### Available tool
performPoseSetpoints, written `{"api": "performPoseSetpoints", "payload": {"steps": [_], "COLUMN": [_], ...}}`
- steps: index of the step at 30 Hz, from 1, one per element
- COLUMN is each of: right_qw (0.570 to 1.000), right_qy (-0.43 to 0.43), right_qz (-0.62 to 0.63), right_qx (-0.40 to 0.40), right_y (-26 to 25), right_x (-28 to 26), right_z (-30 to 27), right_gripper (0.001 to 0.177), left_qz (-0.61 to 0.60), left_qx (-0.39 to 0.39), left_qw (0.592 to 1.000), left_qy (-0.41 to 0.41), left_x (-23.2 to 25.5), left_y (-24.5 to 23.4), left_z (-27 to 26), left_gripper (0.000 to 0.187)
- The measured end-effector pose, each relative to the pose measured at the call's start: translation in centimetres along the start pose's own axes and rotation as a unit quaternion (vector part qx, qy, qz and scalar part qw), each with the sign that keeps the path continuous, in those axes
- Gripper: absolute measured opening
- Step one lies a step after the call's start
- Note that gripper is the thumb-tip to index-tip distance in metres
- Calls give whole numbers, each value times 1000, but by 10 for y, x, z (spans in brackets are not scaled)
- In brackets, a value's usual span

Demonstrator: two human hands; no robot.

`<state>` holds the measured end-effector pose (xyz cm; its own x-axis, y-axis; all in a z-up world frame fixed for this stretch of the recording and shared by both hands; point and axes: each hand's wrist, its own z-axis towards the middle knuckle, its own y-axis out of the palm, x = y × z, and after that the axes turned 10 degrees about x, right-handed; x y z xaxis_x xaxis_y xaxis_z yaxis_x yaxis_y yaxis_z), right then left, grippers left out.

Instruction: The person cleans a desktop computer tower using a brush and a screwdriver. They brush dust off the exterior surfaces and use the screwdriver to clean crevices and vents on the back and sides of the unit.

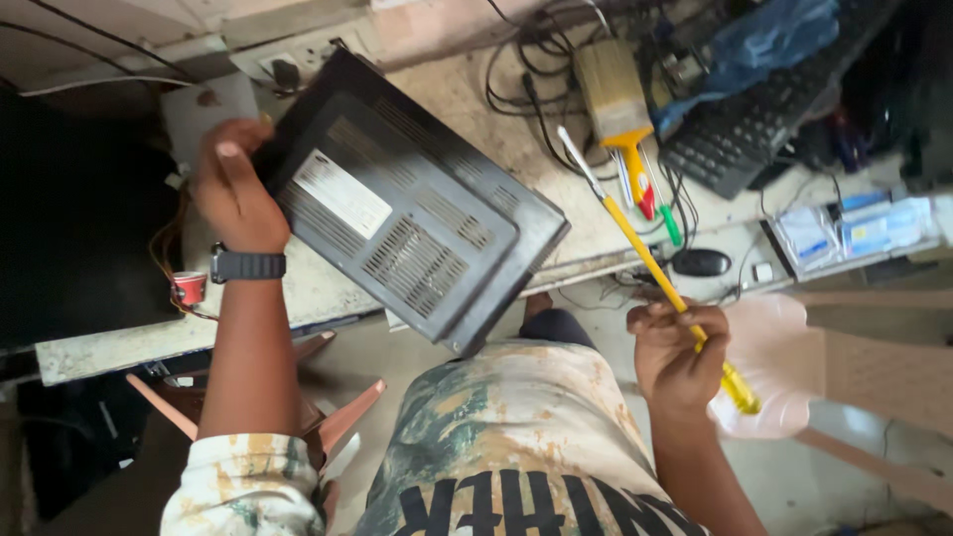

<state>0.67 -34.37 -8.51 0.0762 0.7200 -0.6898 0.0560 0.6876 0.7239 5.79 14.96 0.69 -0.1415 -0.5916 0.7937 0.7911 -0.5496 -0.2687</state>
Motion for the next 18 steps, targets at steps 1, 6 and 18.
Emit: {"api": "performPoseSetpoints", "payload": {"steps": [1,6,18], "right_qw": [999,950,750], "right_qy": [-29,-146,-211], "right_qz": [-36,-246,-407], "right_qx": [4,-125,-477], "right_y": [3,21,0], "right_x": [0,-11,-58], "right_z": [-14,-59,-52], "right_gripper": [41,54,40], "left_qz": [65,54,-262], "left_qx": [14,12,-127], "left_qw": [995,991,827], "left_qy": [71,124,-481], "left_x": [9,98,190], "left_y": [-2,-7,57], "left_z": [-4,-112,-260], "left_gripper": [36,18,43]}}
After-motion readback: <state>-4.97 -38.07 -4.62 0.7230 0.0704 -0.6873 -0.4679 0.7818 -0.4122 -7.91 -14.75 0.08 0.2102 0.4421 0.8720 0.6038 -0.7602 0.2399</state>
